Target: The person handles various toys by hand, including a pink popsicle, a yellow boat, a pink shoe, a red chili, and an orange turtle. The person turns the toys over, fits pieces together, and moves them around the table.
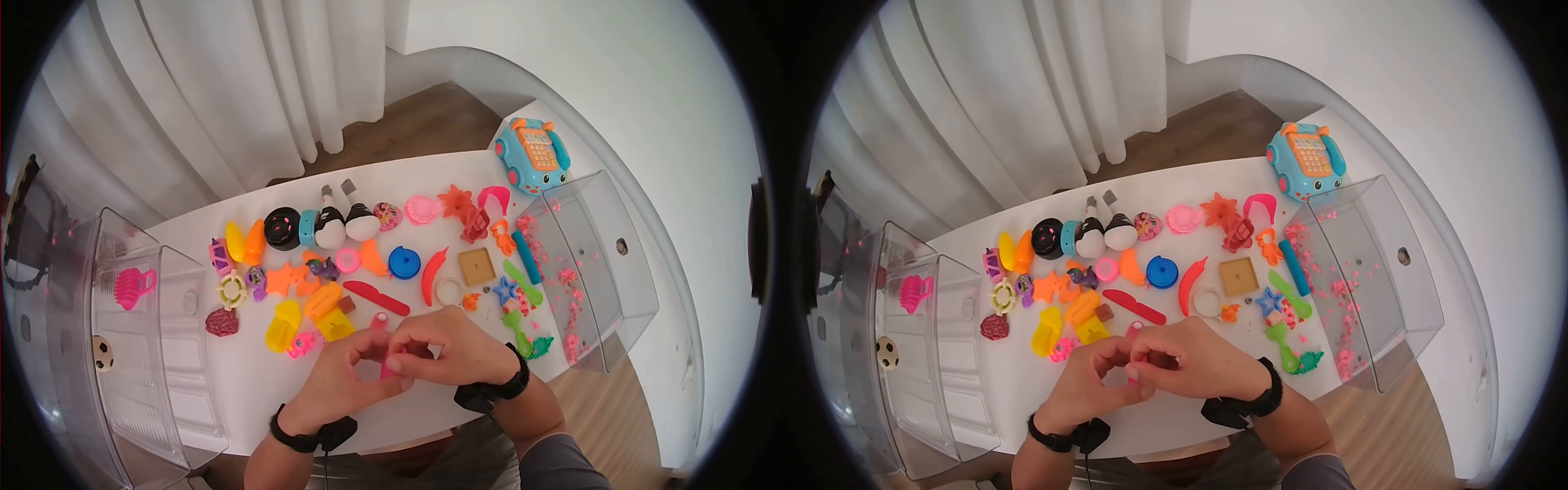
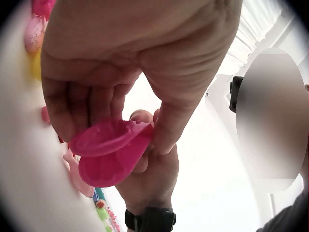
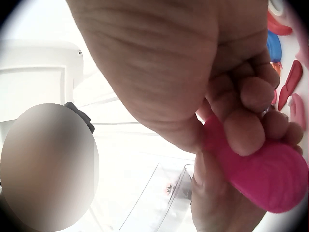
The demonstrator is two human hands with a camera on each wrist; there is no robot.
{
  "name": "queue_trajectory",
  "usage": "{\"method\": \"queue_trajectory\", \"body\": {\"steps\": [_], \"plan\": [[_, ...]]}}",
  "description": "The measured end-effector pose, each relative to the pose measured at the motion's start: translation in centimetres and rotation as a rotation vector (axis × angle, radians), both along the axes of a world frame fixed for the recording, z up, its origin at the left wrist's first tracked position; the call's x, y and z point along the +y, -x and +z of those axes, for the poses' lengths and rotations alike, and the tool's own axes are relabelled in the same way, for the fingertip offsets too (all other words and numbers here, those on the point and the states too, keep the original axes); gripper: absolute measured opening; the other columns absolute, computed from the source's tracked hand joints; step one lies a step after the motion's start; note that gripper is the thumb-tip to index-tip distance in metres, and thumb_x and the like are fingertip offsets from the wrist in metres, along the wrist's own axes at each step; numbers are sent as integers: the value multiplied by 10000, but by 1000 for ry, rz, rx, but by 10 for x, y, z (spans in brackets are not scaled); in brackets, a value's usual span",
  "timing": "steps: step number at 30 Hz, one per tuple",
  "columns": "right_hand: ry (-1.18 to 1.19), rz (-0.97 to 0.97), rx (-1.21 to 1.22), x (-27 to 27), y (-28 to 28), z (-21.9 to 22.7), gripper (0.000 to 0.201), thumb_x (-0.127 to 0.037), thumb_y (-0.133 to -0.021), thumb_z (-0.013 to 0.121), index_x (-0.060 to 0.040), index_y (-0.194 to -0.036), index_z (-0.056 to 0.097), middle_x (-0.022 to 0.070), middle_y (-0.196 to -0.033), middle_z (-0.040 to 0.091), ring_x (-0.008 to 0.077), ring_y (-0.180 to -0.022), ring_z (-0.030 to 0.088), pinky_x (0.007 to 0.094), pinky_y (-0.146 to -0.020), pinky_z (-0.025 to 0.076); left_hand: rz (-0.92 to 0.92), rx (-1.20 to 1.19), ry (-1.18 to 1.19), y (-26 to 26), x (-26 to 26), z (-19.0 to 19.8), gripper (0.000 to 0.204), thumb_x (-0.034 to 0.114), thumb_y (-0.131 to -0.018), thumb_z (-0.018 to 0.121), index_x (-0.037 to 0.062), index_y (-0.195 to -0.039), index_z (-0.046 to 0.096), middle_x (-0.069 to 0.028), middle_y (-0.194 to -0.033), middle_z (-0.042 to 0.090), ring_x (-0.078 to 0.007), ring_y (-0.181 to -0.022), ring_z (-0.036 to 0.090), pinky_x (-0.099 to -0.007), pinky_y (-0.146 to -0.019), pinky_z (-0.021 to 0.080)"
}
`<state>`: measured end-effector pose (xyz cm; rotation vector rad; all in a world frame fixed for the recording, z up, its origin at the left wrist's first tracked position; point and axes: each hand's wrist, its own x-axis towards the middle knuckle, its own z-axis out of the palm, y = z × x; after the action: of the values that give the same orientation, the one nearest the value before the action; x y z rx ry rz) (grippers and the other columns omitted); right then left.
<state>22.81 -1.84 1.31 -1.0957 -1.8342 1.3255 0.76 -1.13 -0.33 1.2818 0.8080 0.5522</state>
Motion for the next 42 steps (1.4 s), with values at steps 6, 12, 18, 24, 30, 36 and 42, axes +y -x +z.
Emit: {"method": "queue_trajectory", "body": {"steps": [6, 12, 18, 24, 30, 36, 42], "plan": [[-21, 17, -53, 2, 1, 1, 86, -120, -902, 776, -50, -900, 725, 22, -776, 704, 89, -602, 604, 245, -572, 477, -56, 37, 33, 3, 1, 1, 481, 154, -841, 868, 38, -1260, 662, -48, -1159, 725, -143, -1081, 679, -312, -989, 525], [16, 55, -61, 0, -3, 5, 111, -137, -886, 796, -49, -909, 732, 28, -777, 703, 95, -617, 619, 249, -578, 482, -113, -19, -3, 10, 4, 3, 513, 223, -854, 869, 31, -1281, 661, -66, -1157, 732, -168, -1095, 680, -326, -1011, 516], [21, 9, -25, -1, 0, 2, 108, -122, -890, 789, -38, -905, 724, 30, -771, 706, 90, -621, 631, 243, -581, 488, -78, 63, -96, 7, 3, 6, 459, 226, -851, 866, 29, -1228, 694, -73, -1104, 743, -168, -1070, 687, -326, -990, 523], [50, -34, 69, -1, 3, 1, 223, -128, -899, 783, -41, -1098, 732, 39, -870, 713, 112, -730, 669, 248, -671, 515, -17, -37, 6, 9, 3, 3, 469, 193, -889, 831, 31, -1292, 656, -61, -1099, 746, -173, -1034, 705, -330, -951, 549], [-295, -85, 109, 6, 2, 3, 495, -142, -876, 789, -59, -1343, 651, 109, -1204, 651, 231, -1082, 646, 348, -918, 515, 29, -457, 453, 21, 10, -16, 625, 351, -946, 784, -12, -1399, 552, -91, -1220, 704, -169, -1127, 684, -332, -999, 544], [-306, -3, 55, 4, 3, -1, 526, -145, -839, 831, -54, -1329, 663, 142, -1305, 614, 288, -1185, 609, 396, -992, 518, -110, -451, 471, 23, 11, -33, 758, 479, -922, 790, -27, -1421, 528, -91, -1274, 678, -177, -1163, 675, -333, -1018, 533], [-268, 13, 56, 4, 1, -4, 417, -113, -845, 839, -63, -1242, 720, 111, -1263, 645, 273, -1160, 625, 386, -988, 525, -177, -377, 467, 13, 13, -14, 910, 621, -831, 818, -44, -1388, 542, -118, -1163, 692, -278, -1116, 719, -404, -996, 565]]}}
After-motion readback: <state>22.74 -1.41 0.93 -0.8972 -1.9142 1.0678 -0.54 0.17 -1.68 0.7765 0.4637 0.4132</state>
